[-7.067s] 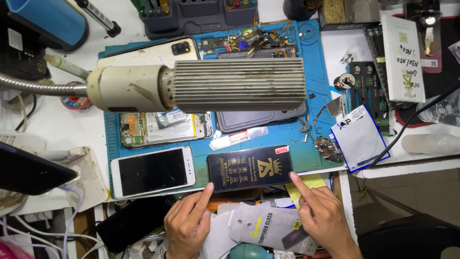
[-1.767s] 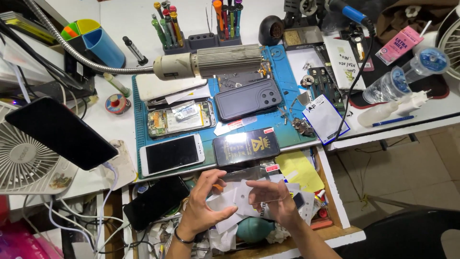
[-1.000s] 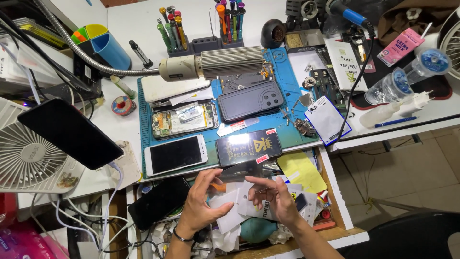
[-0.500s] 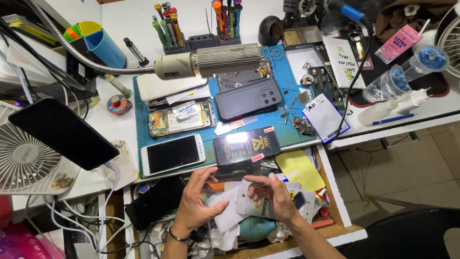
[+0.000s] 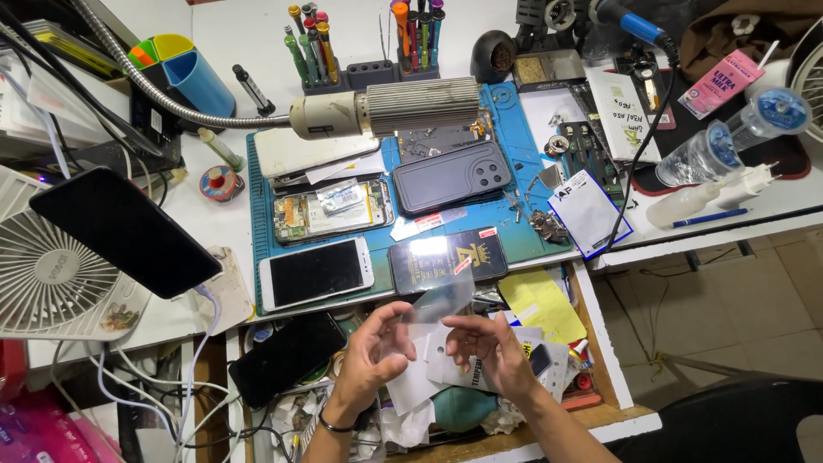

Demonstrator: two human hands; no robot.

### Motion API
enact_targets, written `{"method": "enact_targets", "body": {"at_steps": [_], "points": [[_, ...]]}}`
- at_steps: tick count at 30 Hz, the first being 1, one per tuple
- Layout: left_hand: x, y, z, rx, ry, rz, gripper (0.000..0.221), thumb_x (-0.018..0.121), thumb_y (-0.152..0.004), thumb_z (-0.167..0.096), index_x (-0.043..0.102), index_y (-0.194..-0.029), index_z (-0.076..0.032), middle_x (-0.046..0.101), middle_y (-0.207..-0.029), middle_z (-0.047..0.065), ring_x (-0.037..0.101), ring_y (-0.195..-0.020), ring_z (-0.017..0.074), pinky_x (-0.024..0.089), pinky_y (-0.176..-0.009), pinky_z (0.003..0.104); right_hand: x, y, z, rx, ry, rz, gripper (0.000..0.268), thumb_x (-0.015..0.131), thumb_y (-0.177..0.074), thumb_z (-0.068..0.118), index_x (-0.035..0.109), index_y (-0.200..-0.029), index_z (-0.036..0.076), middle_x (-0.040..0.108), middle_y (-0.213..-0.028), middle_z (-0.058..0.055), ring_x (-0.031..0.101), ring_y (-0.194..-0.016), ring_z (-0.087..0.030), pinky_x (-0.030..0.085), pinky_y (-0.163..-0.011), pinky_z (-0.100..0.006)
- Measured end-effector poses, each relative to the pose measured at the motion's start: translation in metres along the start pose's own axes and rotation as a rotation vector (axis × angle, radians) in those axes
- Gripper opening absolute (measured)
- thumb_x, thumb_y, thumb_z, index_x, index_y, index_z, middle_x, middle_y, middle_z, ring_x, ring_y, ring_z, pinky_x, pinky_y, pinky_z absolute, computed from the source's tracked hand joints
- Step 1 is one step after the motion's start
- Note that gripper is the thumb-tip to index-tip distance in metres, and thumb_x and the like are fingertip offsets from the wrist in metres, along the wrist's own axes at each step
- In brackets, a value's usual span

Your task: Unpacking a new screen protector, peeling off the protective film, and carefully applying it to a smartphone screen.

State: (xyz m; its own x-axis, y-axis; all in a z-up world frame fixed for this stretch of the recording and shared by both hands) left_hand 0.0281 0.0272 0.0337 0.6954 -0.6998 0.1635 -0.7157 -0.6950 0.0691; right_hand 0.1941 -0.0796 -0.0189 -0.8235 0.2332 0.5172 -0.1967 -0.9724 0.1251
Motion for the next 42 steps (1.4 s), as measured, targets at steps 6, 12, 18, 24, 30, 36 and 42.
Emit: {"method": "enact_targets", "body": {"at_steps": [6,12,18,24,30,36,42], "points": [[0.011,0.003,0.019,-0.197,0.454,0.130,0.098,0.059,-0.078,-0.072,0.056,-0.141,0.004,0.052,-0.082,0.004,0.065,-0.073,0.0207,0.050,-0.072,0.034,0.000,-0.001,-0.001,0.002,0.035,-0.018,0.081,0.031,-0.101,0.062,0.071,-0.124,-0.005,0.075,-0.087,-0.018,0.065,-0.070,-0.023,0.052,-0.058,-0.034],[0.010,0.003,0.019,-0.172,0.657,0.184,0.094,0.059,-0.082,-0.071,0.057,-0.138,0.005,0.054,-0.083,0.004,0.062,-0.072,0.0207,0.052,-0.073,0.033,0.006,-0.004,0.002,-0.025,0.053,0.016,0.076,0.034,-0.103,0.058,0.071,-0.123,-0.004,0.076,-0.087,-0.017,0.068,-0.071,-0.022,0.053,-0.057,-0.032],[0.007,0.004,0.022,-0.174,0.635,0.167,0.092,0.060,-0.081,-0.067,0.055,-0.140,0.004,0.053,-0.085,0.003,0.064,-0.073,0.0207,0.052,-0.073,0.033,0.008,-0.006,0.001,-0.030,0.057,0.029,0.074,0.035,-0.103,0.057,0.071,-0.123,-0.005,0.076,-0.088,-0.017,0.068,-0.070,-0.021,0.054,-0.056,-0.032],[0.006,0.004,0.021,-0.143,0.564,0.153,0.098,0.063,-0.079,-0.072,0.055,-0.142,0.003,0.052,-0.085,0.002,0.066,-0.074,0.0205,0.051,-0.074,0.033,0.008,-0.005,0.002,-0.029,0.054,0.028,0.075,0.036,-0.103,0.058,0.071,-0.123,-0.005,0.076,-0.088,-0.017,0.067,-0.070,-0.021,0.053,-0.057,-0.032],[0.005,0.003,0.023,-0.174,0.511,0.123,0.095,0.066,-0.077,-0.069,0.056,-0.140,0.002,0.051,-0.082,0.001,0.067,-0.072,0.0194,0.050,-0.072,0.032,0.006,-0.004,0.000,-0.016,0.066,0.023,0.076,0.036,-0.102,0.060,0.071,-0.123,-0.004,0.077,-0.088,-0.016,0.068,-0.069,-0.021,0.054,-0.057,-0.032],[0.005,0.002,0.021,-0.143,0.535,0.137,0.092,0.065,-0.080,-0.067,0.055,-0.141,0.001,0.051,-0.084,0.002,0.066,-0.075,0.0197,0.050,-0.074,0.032,0.008,-0.005,0.003,-0.029,0.049,0.026,0.075,0.037,-0.103,0.058,0.070,-0.123,-0.005,0.076,-0.088,-0.016,0.066,-0.069,-0.020,0.053,-0.056,-0.031],[0.002,0.001,0.008,0.003,0.662,0.164,0.094,0.073,-0.086,-0.064,0.047,-0.148,0.001,0.056,-0.102,0.006,0.063,-0.087,0.0220,0.053,-0.078,0.037,0.004,-0.007,0.001,0.015,0.066,-0.048,0.073,0.034,-0.103,0.056,0.072,-0.118,-0.005,0.075,-0.086,-0.015,0.066,-0.066,-0.019,0.053,-0.053,-0.030]]}}
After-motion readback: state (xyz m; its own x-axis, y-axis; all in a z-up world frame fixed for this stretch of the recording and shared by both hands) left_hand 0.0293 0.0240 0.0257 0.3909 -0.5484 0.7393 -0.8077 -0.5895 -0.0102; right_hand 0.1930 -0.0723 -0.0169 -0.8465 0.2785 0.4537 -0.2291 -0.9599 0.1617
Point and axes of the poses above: each hand's wrist, its own y-axis away from the middle knuckle, its own x-axis out of the palm, z = x × y, the point moved 7 cm from there along -y, towards the middle knuckle
